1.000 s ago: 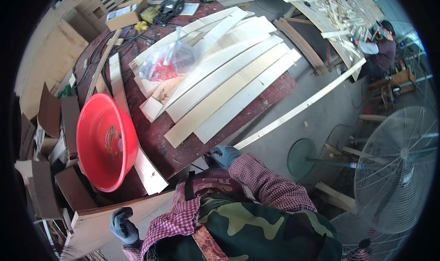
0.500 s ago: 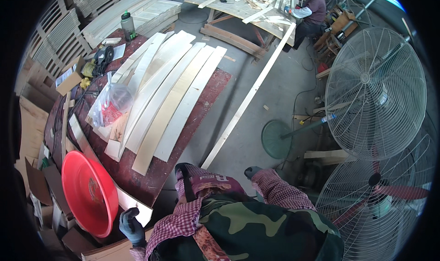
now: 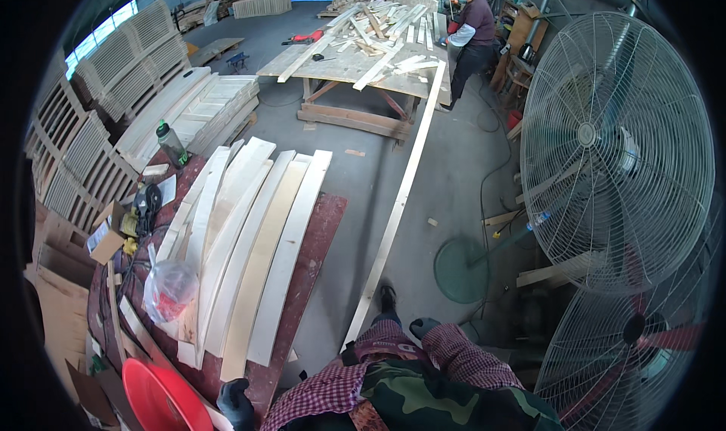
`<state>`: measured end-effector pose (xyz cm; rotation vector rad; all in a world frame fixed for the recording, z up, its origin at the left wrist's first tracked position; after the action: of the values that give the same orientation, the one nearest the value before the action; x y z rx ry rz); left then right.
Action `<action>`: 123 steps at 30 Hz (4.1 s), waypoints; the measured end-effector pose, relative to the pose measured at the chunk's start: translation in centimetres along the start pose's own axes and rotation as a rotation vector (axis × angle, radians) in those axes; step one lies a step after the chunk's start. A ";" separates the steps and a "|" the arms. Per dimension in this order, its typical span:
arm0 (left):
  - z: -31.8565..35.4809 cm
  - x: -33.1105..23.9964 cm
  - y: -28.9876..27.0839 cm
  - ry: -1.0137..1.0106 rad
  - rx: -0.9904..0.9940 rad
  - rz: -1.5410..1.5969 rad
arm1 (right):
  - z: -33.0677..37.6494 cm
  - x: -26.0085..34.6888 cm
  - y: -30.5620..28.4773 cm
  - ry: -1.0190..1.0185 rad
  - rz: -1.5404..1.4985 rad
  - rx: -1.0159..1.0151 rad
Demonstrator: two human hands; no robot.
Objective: The person arranges thin wooden slats on a workbench and uses a red pneumatic nail gun to fasten them together. They repeatedly pick up slats, align them, and nail them in place, occasionally moving to retrieve more pieces from nearby stacks or boxes.
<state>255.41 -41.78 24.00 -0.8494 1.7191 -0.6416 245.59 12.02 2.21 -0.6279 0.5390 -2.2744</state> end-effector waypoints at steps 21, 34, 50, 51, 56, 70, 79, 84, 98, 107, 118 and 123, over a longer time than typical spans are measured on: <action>-49.9 -31.8 38.9 0.624 0.618 0.155 | -9.1 -13.6 -20.0 0.672 -0.818 -0.190; -73.3 -11.8 59.6 0.260 0.726 0.069 | -25.1 -0.7 -36.2 0.739 -0.781 -0.452; -81.4 6.8 58.4 -0.753 0.792 -0.022 | -52.0 27.7 -73.2 0.197 -0.559 -0.525; -81.1 7.5 59.3 -0.731 0.739 -0.016 | -52.1 32.5 -74.8 0.127 -0.634 -0.436; -86.2 6.8 63.0 -0.872 0.693 0.196 | -52.9 36.5 -72.2 0.021 -0.841 -0.288; -103.9 9.8 56.8 -0.555 0.062 0.396 | -59.2 47.3 -74.7 -0.142 -0.977 -0.344; -99.0 15.8 50.6 -0.937 -0.012 0.198 | -73.5 79.2 -82.9 -0.516 -0.925 -0.066; -90.0 21.6 48.0 -1.137 0.001 0.098 | -75.7 90.3 -72.0 -0.540 -0.625 0.190; -98.9 47.7 33.5 -1.087 -0.312 0.292 | -78.8 106.8 -44.5 0.406 -0.514 0.168; -116.2 62.7 30.2 -0.915 -0.213 0.542 | -77.1 106.6 -43.8 0.490 -0.660 -0.052; -127.6 72.5 29.5 -0.860 0.130 0.648 | -74.0 109.3 -44.9 0.558 -0.656 -0.122; -122.9 88.5 32.0 -1.035 0.291 0.506 | -72.6 109.8 -45.3 0.531 -0.731 -0.236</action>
<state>114.35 -92.04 -15.49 -0.3752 0.7975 -0.0447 110.88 -22.95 -0.51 -0.3471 0.9605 -3.1302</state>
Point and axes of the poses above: each hand's wrist, its own z-axis away from the middle knuckle, its own y-axis out of the palm, x = y × z, the point moved 8 cm from there along -z, towards the middle knuckle, and after that the axes turned 15 degrees about y, right-handed, at the moved point
